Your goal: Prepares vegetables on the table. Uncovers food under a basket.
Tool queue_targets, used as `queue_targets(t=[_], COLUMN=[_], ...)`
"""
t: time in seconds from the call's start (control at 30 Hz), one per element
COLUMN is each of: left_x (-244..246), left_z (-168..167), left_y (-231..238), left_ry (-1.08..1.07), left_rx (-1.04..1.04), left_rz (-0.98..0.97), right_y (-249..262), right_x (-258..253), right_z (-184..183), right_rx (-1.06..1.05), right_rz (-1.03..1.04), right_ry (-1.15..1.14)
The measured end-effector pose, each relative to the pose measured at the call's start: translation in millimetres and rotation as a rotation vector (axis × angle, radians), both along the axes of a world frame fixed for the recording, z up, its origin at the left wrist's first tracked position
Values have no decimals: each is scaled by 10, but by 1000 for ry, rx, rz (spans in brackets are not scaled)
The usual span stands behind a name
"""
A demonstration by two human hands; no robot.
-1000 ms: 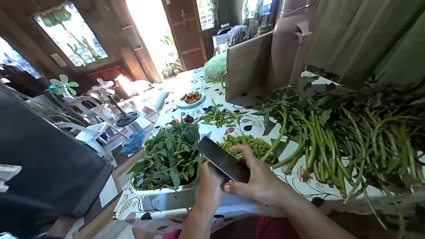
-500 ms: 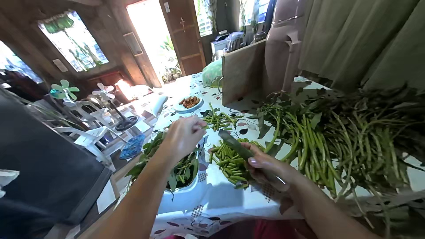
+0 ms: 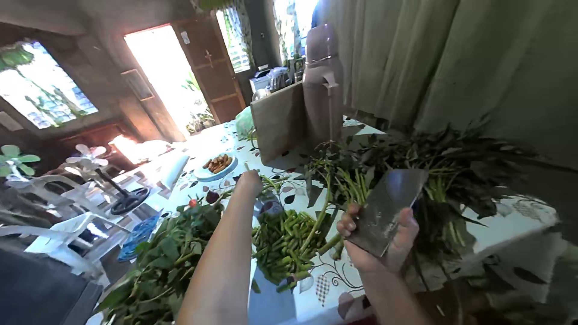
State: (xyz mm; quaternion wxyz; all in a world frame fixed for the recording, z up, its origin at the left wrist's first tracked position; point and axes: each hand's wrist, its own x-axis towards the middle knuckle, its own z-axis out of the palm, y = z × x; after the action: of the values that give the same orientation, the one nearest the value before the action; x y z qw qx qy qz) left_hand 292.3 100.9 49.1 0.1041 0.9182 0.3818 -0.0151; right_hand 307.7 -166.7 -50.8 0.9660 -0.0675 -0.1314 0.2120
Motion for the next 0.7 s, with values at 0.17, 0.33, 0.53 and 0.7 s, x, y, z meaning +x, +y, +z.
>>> queue_targets(t=[0.17,0.33,0.53,0.7], left_x=[-157,-1216,-2008,-1823], left_z=[243,166,-799,-1027], left_y=[-395,-1061,-1291,-1135], left_ry=[184,180,-229,-312], left_rx=[103,-113,95,179], left_rz=[-360,-430,-459,-382], right_y=[-130,-165,-160,-133], right_x=[-14,-59,-81,-83], right_z=[-73,-32,-31,-25], right_rx=[-20,-10,-20,-44], right_rz=[-34,62,80,-81], right_ry=[44,126,107,114])
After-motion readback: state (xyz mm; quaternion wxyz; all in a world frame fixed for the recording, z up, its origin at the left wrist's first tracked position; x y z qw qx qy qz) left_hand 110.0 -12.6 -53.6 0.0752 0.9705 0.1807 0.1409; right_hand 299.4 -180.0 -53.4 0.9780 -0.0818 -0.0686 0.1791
